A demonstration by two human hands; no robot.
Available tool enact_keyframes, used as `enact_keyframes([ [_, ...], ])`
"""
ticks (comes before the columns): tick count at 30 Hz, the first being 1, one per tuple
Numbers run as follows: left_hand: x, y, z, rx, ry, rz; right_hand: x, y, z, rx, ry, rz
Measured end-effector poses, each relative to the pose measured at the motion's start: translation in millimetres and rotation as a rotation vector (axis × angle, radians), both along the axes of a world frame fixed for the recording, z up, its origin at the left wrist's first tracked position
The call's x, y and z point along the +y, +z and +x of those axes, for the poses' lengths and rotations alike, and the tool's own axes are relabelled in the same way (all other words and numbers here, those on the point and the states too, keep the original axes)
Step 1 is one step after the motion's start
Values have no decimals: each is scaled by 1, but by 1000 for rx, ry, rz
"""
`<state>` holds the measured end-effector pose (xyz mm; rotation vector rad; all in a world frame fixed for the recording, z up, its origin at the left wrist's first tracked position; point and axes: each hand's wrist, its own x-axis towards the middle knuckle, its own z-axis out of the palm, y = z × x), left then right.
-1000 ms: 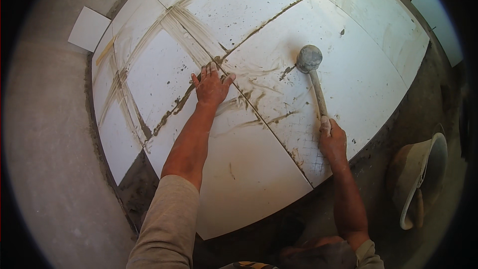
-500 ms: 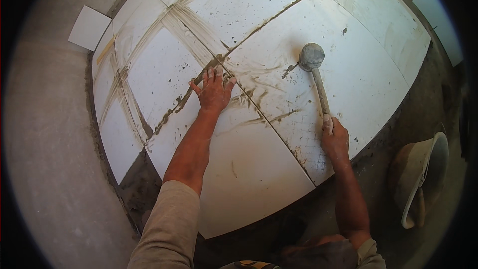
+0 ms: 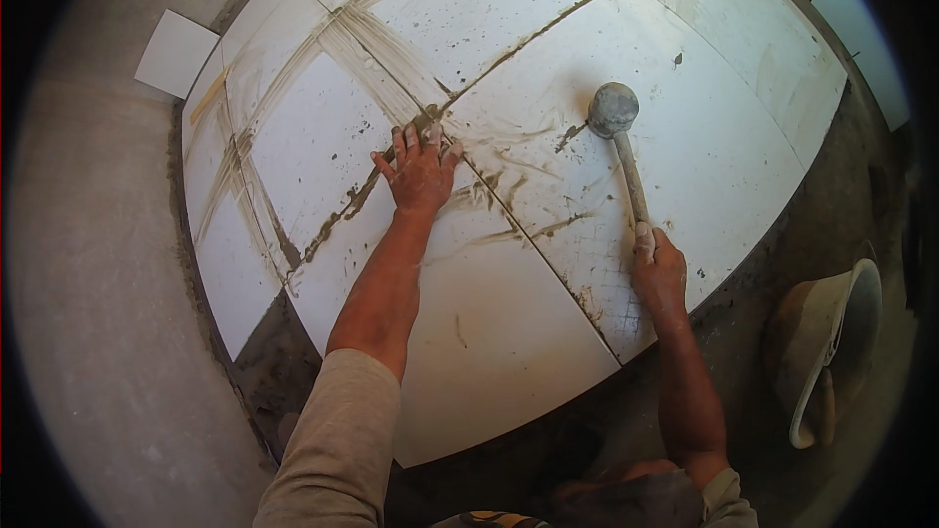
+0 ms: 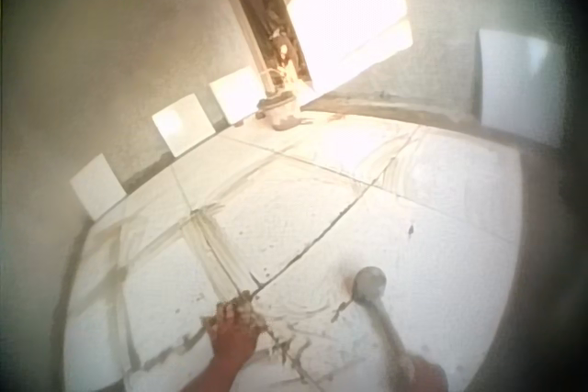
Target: Laying white floor tiles onto a mortar base and tapping them into place with a rubber mallet.
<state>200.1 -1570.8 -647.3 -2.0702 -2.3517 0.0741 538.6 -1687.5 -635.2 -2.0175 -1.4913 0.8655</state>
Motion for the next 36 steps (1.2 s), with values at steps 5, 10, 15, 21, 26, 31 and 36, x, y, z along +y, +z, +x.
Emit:
enact_keyframes([
  [5, -1, -8, -16, -41, 152, -4, 0, -3, -3, -5, 12, -4],
  [10, 12, -2, -7, -57, 157, -36, 1, 4, -1, 1, 3, -6],
  [15, 18, 6, -6, -53, 159, -88, 1, 3, -2, 20, -13, -20],
  [21, -31, -28, -20, -104, 250, -6, 1, 0, -5, 5, 4, -22],
  [26, -89, -6, -17, -179, 341, -144, -1, -6, -1, -26, 3, 23],
  [31, -106, 22, -20, -244, 358, -382, -4, -2, -7, -84, 61, 13],
  [36, -109, 42, -39, -275, 218, -561, -39, 11, -41, 86, 171, 80],
])
